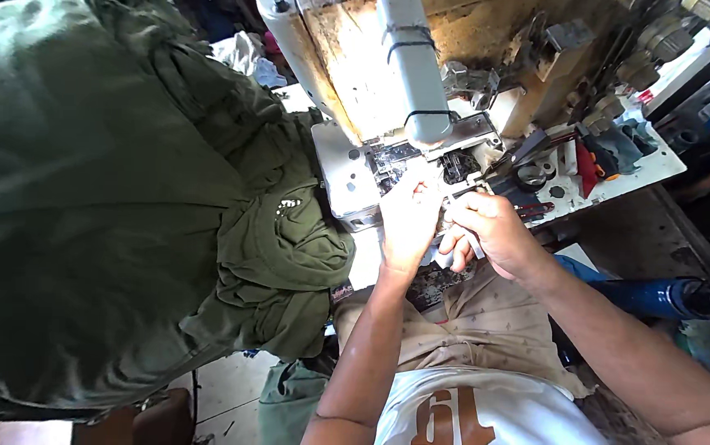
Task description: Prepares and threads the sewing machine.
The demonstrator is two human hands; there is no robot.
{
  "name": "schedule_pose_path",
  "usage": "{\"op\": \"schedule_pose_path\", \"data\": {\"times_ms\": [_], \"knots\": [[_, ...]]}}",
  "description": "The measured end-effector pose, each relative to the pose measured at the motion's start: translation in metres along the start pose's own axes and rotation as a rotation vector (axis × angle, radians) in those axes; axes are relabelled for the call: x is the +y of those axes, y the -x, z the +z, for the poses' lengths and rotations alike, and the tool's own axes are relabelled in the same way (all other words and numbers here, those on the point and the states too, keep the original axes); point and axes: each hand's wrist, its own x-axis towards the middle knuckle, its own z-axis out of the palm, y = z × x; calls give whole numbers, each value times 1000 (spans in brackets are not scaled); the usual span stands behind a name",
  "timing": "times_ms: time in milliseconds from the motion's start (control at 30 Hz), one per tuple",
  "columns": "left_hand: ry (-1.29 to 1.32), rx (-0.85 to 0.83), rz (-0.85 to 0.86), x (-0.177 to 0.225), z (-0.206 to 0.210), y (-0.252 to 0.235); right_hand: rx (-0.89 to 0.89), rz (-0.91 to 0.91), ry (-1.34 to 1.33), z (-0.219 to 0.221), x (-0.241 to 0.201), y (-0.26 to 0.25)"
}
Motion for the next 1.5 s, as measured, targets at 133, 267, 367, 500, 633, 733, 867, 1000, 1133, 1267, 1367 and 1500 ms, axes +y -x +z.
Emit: {"op": "schedule_pose_path", "data": {"times_ms": [133, 267, 367, 500, 633, 733, 867, 1000, 1133, 1267, 1367, 1500], "knots": [[8, 10, -2, 1, 1, 1, -14, 3, -12, -2, 1, 1], [7, 18, 5, 1, 1, 2, -27, 1, -24, -4, 3, 1], [9, 16, 13, 0, 2, 2, -33, 2, -28, -4, 3, 1], [15, 14, 21, 1, 2, 1, -31, -4, -20, -3, 3, 0], [23, 19, 23, 1, 3, 0, -32, -11, -13, -3, 3, 0], [25, 24, 41, 0, 4, 0, -31, -13, -7, -3, 3, 0], [18, 25, 44, -1, 4, -1, -21, -3, -13, -2, 3, -1], [-33, 25, 12, -4, 1, -4, -17, 26, -47, -4, -1, -2], [-36, -21, -39, -5, -12, 3, -3, 36, -83, -6, -1, -3], [34, -83, 62, -28, -25, 18, 10, 27, -108, -4, -5, -6], [119, -91, 126, -53, -35, 35, 29, 20, -116, -3, -11, -10], [178, -11, 111, -77, -43, 55, 53, 48, -91, -3, -22, -25]]}}
